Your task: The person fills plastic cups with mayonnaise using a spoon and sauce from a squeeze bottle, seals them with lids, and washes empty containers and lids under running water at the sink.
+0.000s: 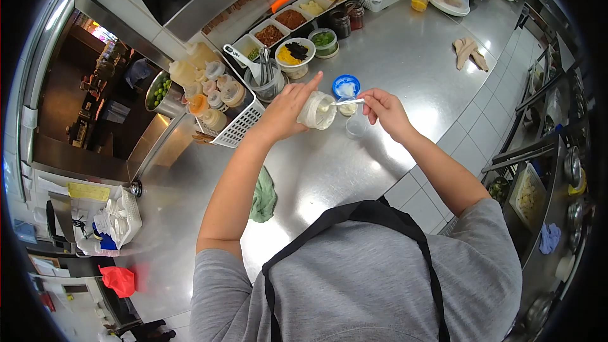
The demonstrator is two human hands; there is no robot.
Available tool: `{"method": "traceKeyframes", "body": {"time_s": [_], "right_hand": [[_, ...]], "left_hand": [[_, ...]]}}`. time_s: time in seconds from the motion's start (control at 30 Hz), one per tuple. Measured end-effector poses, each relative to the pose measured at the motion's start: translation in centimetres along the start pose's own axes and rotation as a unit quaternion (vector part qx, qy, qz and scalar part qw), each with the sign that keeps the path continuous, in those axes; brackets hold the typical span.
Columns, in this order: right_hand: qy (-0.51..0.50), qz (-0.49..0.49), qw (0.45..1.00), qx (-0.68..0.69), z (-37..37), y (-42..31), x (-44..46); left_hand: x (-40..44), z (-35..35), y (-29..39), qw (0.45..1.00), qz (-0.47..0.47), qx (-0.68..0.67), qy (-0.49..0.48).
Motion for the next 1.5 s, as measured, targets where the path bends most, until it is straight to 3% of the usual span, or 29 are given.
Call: {"method": "traceKeyframes", "body": {"time_s": [0.03, 0.17, 0.2, 0.23, 0.3, 0.4, 0.43, 0.47, 0.53, 0.57, 0.63, 0.83, 0.93, 1.0, 1.1, 1.27, 1.33, 1.37, 1.43, 1.5], "right_hand": [[0.023, -0.106, 0.988, -0.107, 0.3, -0.4, -0.4], [-0.01, -0.16, 0.967, -0.199, 1.1, 0.7, -0.9], [-0.043, -0.035, 0.996, -0.068, 0.9, 1.3, -0.7], [-0.074, 0.094, 0.991, 0.065, 0.8, 1.9, -0.5], [-0.053, 0.125, 0.984, 0.117, -0.1, 2.3, -0.1], [0.067, -0.07, 0.995, -0.027, -2.0, 2.2, 0.1], [0.067, -0.07, 0.995, -0.027, -2.3, 2.4, 0.1], [0.103, -0.146, 0.979, -0.099, -2.5, 2.5, -0.2], [0.136, -0.271, 0.921, -0.244, -2.9, 3.3, -0.7], [0.138, -0.27, 0.921, -0.244, -3.2, 4.2, -0.6], [0.132, -0.4, 0.82, -0.387, -3.0, 4.5, -0.6], [0.152, -0.416, 0.81, -0.385, -3.7, 4.3, -1.6], [0.138, -0.426, 0.791, -0.416, -3.8, 4.5, -1.4], [0.152, -0.424, 0.794, -0.409, -3.7, 4.2, -1.6], [0.146, -0.425, 0.795, -0.407, -3.6, 4.3, -1.5], [0.172, -0.436, 0.798, -0.378, -3.3, 4.8, -1.2], [0.164, -0.307, 0.885, -0.31, -3.4, 5.3, -0.8], [0.165, -0.309, 0.883, -0.311, -3.4, 5.2, -0.6], [0.173, -0.14, 0.961, -0.165, -3.2, 4.8, -0.7], [0.172, -0.105, 0.975, -0.097, -3.3, 5.7, -0.1]], "left_hand": [[0.1, -0.1, 0.2, 1.0, 0.0, -0.001, -0.001], [0.5, 0.1, 0.6, 0.998, 0.026, 0.049, -0.01], [0.4, 0.3, 0.5, 0.997, 0.035, 0.063, -0.002], [0.2, 0.5, 0.3, 0.997, 0.034, 0.063, -0.002], [-0.2, 0.5, -0.5, 0.995, 0.003, 0.093, 0.023], [-1.2, 0.4, -2.3, 0.992, -0.04, 0.113, 0.033], [-1.4, 0.4, -2.7, 0.992, -0.039, 0.112, 0.034], [-1.7, 0.5, -3.0, 0.992, -0.046, 0.11, 0.039], [-1.9, 0.6, -2.8, 0.992, -0.051, 0.105, 0.042], [-2.0, 0.7, -2.6, 0.993, -0.055, 0.092, 0.05], [-2.1, 0.6, -2.5, 0.993, -0.056, 0.081, 0.059], [-2.4, 0.9, -2.6, 0.992, -0.091, 0.012, 0.084], [-3.2, 2.0, -3.2, 0.982, -0.121, -0.107, 0.094], [-3.2, 2.1, -3.2, 0.929, -0.193, -0.302, 0.093], [-3.5, 1.8, -3.0, 0.881, -0.266, -0.388, 0.055], [-3.8, 1.5, -2.5, 0.872, -0.268, -0.408, 0.025], [-3.7, 1.7, -2.4, 0.875, -0.268, -0.402, 0.02], [-3.7, 1.7, -2.2, 0.905, -0.244, -0.348, 0.019], [-4.0, 2.0, -2.3, 0.93, -0.223, -0.291, 0.017], [-3.9, 2.6, -2.5, 0.955, -0.178, -0.234, 0.047]]}}
Point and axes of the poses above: each hand's wrist, its own x-axis towards the middle knuckle, its own z-axis out of the palm, y = z × x, the point moved 1 cm from there along x, towards the middle knuckle, and after that the axes turned 14 degrees about y, right-handed, at the moved point
